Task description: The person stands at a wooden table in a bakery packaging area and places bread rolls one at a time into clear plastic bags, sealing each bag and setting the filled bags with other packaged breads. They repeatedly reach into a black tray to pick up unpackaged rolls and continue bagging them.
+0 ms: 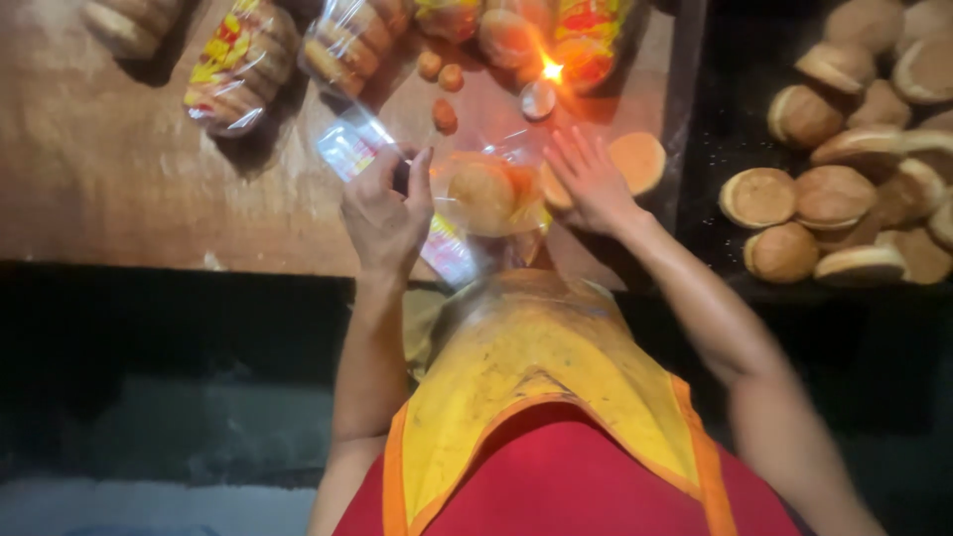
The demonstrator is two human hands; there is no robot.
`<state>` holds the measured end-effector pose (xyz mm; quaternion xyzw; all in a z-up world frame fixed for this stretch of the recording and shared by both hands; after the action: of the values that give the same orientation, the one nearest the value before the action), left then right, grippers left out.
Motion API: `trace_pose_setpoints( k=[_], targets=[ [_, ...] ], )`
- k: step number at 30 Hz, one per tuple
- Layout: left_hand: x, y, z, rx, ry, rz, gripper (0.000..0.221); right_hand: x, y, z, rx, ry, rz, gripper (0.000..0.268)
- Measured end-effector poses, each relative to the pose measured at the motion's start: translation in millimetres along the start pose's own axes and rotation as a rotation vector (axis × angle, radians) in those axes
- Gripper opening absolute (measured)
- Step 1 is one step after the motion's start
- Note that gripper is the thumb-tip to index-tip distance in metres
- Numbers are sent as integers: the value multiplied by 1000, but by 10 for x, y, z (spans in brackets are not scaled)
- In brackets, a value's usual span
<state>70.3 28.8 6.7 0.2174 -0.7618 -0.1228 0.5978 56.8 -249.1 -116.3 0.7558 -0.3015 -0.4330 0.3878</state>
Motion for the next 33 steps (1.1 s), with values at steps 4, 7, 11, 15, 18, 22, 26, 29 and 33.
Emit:
trace_pose_setpoints(
  k=[4, 7, 11, 15, 18, 22, 26, 29, 33],
  targets=[
    [16, 32, 42, 15, -24, -28, 13, 531, -463, 124, 59, -54, 188, 60],
    [-3, 55, -8, 10, -60, -32, 13, 954, -380, 197, 83, -661, -664, 48],
    [-14, 27, -1, -22, 11, 16, 13, 304, 19, 358, 152, -746, -1618, 54],
    [26, -13, -9, -36, 26, 57, 12, -47, 286, 432, 122, -598, -1974, 85],
    [60, -40, -22, -45, 22, 42, 12, -359, 496, 325, -60, -222, -2421, 82],
    [7, -85, 3, -34, 3, 30, 12, -660, 673, 222, -107, -288, -2539, 86],
    [99, -38, 15, -22, -35, 2, 12, -839, 1123, -67, 125, -273, -1223, 70],
    [221, -72, 14, -61, -21, 41, 12, -1176, 1295, -427, 3, -142, -579, 59],
    [252, -156, 37, -77, -56, 75, 11, -1413, 779, -758, -233, 199, -199, 46]
  ],
)
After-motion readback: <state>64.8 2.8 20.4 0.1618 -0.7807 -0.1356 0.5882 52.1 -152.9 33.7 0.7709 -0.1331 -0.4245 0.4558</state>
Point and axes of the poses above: each hand's wrist, its own z-axis away from the middle knuckle, its own y-axis out of the back of the hand, x = y × z, the point moved 7 cm from there along -z, towards the middle knuckle, and after that the axes turned 12 degrees about z, right-handed, at the moved point
